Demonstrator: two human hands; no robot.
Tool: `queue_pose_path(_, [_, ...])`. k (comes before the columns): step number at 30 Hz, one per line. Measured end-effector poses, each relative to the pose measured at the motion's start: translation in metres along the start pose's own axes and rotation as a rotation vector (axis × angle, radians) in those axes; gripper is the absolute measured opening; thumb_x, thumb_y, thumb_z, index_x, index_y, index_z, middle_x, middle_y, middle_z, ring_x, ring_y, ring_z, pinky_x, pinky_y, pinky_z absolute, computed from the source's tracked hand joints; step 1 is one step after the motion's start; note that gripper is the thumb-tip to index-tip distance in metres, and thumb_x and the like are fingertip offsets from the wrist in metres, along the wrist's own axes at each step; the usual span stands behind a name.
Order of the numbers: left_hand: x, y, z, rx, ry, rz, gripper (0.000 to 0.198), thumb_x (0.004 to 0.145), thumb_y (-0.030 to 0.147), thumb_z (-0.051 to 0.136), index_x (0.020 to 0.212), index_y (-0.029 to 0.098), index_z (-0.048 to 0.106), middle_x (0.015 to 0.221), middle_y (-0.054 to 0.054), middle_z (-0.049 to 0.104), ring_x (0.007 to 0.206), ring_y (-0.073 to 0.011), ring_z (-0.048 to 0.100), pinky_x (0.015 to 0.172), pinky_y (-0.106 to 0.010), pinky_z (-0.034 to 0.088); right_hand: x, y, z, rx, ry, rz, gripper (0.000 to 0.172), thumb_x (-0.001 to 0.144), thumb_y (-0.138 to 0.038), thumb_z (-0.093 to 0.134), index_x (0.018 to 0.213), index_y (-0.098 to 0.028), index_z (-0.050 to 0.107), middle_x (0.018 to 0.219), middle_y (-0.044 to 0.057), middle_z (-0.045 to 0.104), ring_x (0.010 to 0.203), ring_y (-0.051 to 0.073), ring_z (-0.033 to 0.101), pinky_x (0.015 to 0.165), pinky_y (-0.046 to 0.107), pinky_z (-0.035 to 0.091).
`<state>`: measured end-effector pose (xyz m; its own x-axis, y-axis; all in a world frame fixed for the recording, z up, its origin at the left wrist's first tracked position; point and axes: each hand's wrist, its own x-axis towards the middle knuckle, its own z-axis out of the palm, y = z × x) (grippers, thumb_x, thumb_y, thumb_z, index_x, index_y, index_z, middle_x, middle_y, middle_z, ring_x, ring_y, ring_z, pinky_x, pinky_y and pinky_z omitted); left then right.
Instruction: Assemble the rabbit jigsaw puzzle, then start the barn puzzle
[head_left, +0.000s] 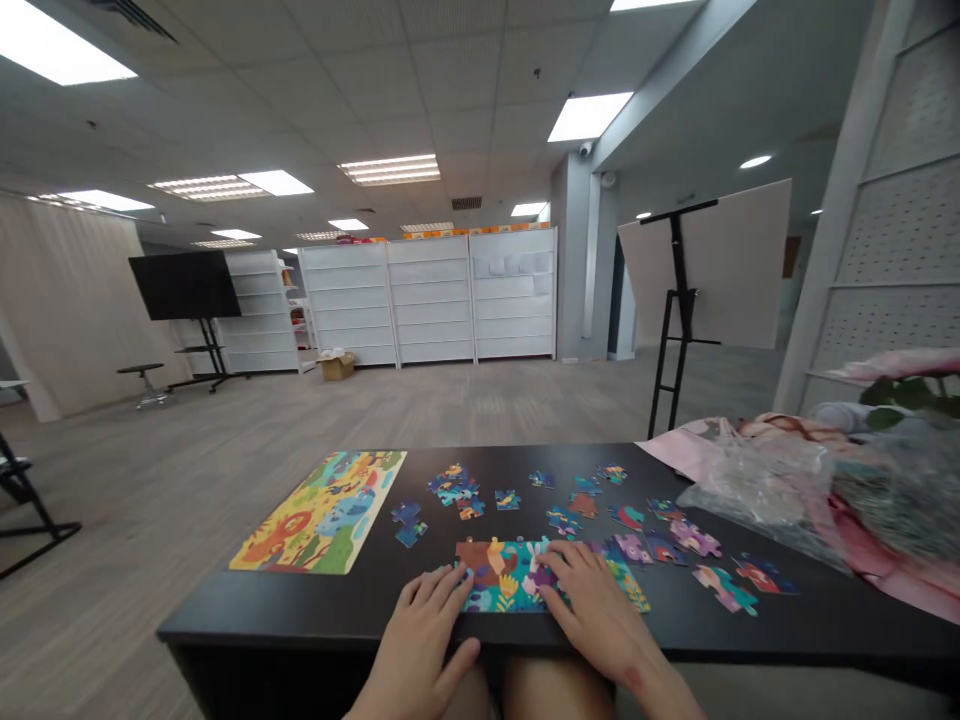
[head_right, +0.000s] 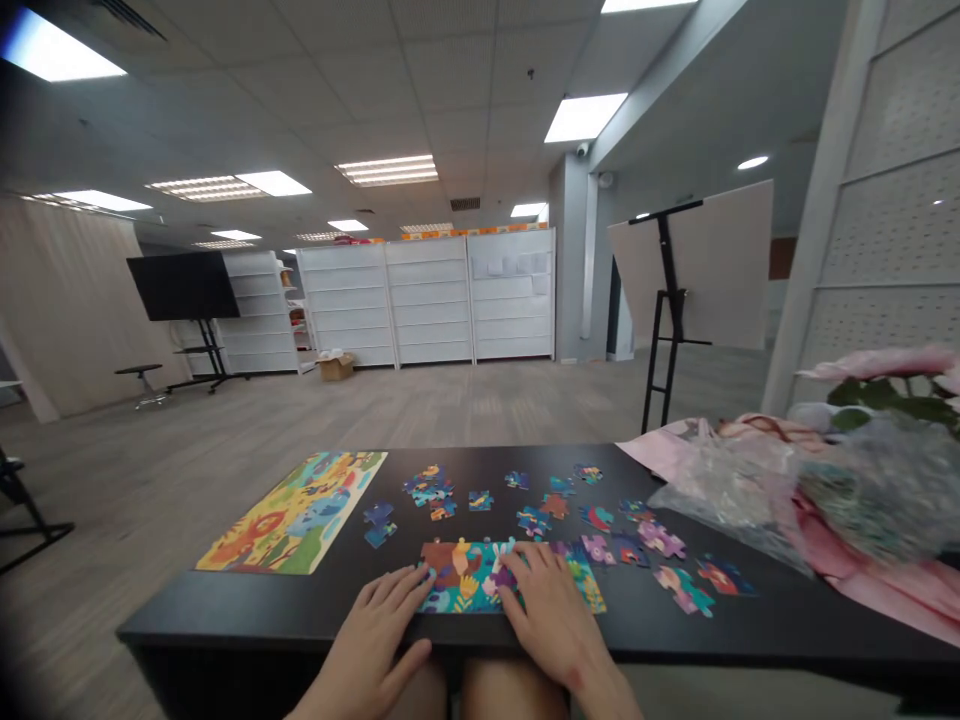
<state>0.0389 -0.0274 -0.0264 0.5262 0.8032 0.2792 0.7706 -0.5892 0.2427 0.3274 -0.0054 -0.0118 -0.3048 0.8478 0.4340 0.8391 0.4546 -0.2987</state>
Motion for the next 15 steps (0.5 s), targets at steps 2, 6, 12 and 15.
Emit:
queue_pose_path(2, [0.002, -0.005, -0.004, -0.049, 0.003, -0.016, 0.056, 0.098, 0.043, 0.056, 0.151, 0.035, 0.043, 0.156, -0.006, 0.047, 0.143, -0.0358, 0.042, 0.114, -0.058, 0.040, 0.000, 0.002, 0.002, -0.002, -0.008, 0.003, 0.028, 0.096, -0.033, 0.054, 0.121, -0.030, 0.067, 0.127, 0.007, 0.066, 0.118, 0.028, 0.061, 0.102, 0.049, 0.047])
queue_pose_path(6, [0.013, -0.046, -0.012, -0.099, 0.157, -0.160, 0.050, 0.097, 0.036, 0.054, 0.147, 0.031, 0.048, 0.158, -0.009, 0.044, 0.143, -0.0323, 0.042, 0.115, -0.053, 0.042, 0.001, 0.007, 0.005, -0.001, -0.019, 0.016, 0.030, 0.096, -0.035, 0.055, 0.123, -0.032, 0.067, 0.128, 0.006, 0.067, 0.120, 0.028, 0.061, 0.103, 0.048, 0.049])
queue_pose_path(12, [0.024, -0.100, -0.015, -0.020, 0.206, -0.369, 0.038, 0.092, 0.036, 0.056, 0.126, 0.023, 0.066, 0.132, -0.013, 0.064, 0.124, -0.0341, 0.058, 0.107, -0.055, 0.046, 0.003, 0.021, 0.014, -0.042, 0.016, -0.037, 0.032, 0.094, -0.040, 0.058, 0.123, -0.032, 0.070, 0.125, 0.006, 0.071, 0.115, 0.029, 0.066, 0.096, 0.044, 0.055])
queue_pose_path(15, [0.022, -0.091, -0.021, -0.085, 0.166, -0.361, 0.031, 0.094, 0.037, 0.055, 0.119, 0.025, 0.069, 0.118, -0.012, 0.066, 0.112, -0.0318, 0.062, 0.100, -0.050, 0.050, 0.003, 0.036, 0.026, -0.085, 0.059, -0.101, 0.033, 0.091, -0.043, 0.062, 0.122, -0.033, 0.071, 0.123, 0.005, 0.073, 0.111, 0.029, 0.070, 0.090, 0.041, 0.059])
